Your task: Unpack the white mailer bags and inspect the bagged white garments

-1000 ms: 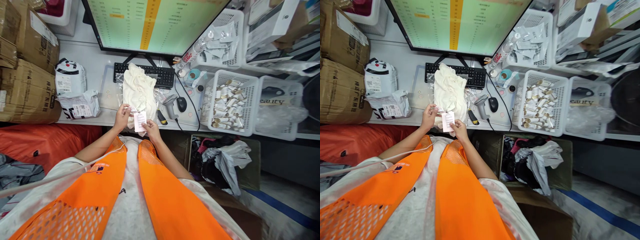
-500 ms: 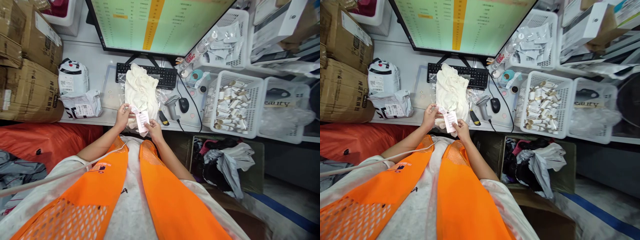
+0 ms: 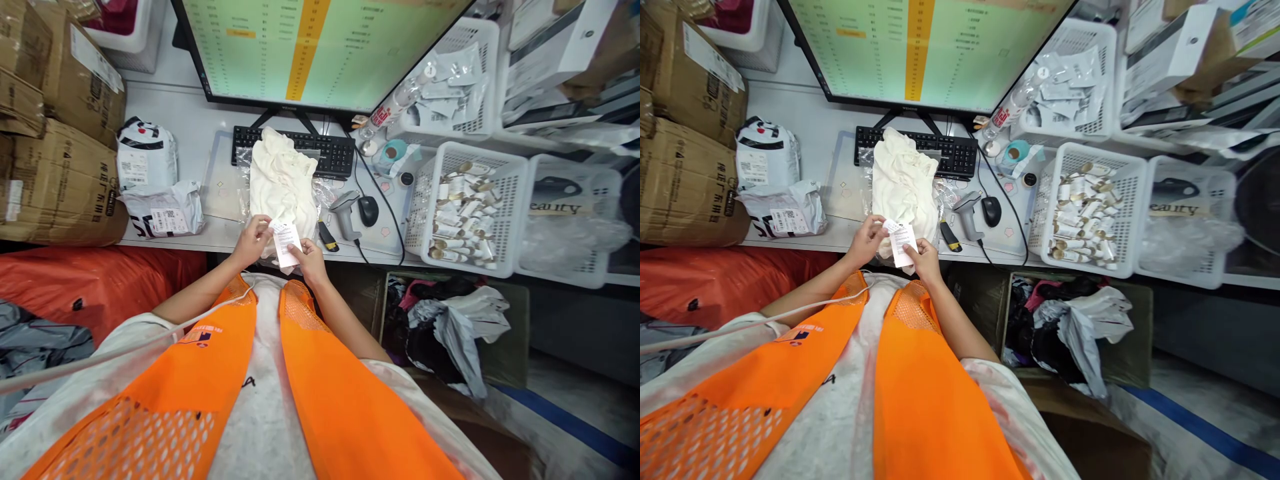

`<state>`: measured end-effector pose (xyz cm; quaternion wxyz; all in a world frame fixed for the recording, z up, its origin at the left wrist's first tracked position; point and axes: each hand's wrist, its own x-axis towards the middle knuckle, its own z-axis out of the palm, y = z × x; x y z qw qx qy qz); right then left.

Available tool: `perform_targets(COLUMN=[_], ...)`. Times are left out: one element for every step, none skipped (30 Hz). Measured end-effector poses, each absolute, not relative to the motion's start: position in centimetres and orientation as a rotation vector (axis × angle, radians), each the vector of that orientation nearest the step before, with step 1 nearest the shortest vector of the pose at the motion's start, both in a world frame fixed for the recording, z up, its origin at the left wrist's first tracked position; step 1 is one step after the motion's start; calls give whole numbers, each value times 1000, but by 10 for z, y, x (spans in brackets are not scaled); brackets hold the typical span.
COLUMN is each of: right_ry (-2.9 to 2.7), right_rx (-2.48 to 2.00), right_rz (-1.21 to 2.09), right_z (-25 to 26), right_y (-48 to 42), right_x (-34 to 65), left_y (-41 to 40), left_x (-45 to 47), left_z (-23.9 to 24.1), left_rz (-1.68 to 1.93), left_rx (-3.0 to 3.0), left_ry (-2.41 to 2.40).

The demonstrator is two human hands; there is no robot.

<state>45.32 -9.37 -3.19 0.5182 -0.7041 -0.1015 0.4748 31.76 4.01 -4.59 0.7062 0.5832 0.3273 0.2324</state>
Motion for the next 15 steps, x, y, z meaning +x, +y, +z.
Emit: perform_targets(right_ry=[-243,-244,-245,-247,-246,-247,-252,-260,-272,-286,-300,-311,-317,-321,-322], right_rx=[-1696,-1703,-1711,-1724,-1738,-1754,-1767,-1777,-1783,-1783,-1780,-1772,-1762,-1751,-1742], right_rz=[1141,1142,1142,1143,1145,1147,1146,1139,1128,1121,1119,1119,1125,1138,1152], right_z=[-31,-31,-31,-31,-31,-31,-31,-31,-31,-31,-31,-30,-30,-29,-29], right_y=[-94,-94,-94,-95,-95,-96,-96,-96,-97,-96,-96,-96,-96,-96,-97], right_x=[453,453,453,453,453,453,453,453,454,454,455,455,456,456,457], left_y=[40,39,39,39,39,39,39,38,37,36,35,34,33,33,34], left_x=[315,313,311,310,310,310,310,311,311,311,311,311,311,312,313], left_z=[-46,-46,-47,-48,-50,-51,-52,-52,-53,-53,-52,-52,-53,-54,-55], left_rz=[461,412,376,356,343,337,333,328,324,322,326,333,344,356,378], left_rx=[1422,1538,1635,1708,1762,1797,1816,1829,1838,1846,1849,1847,1833,1801,1741], left_ry=[668,614,571,542,523,509,493,472,455,441,435,438,454,484,536])
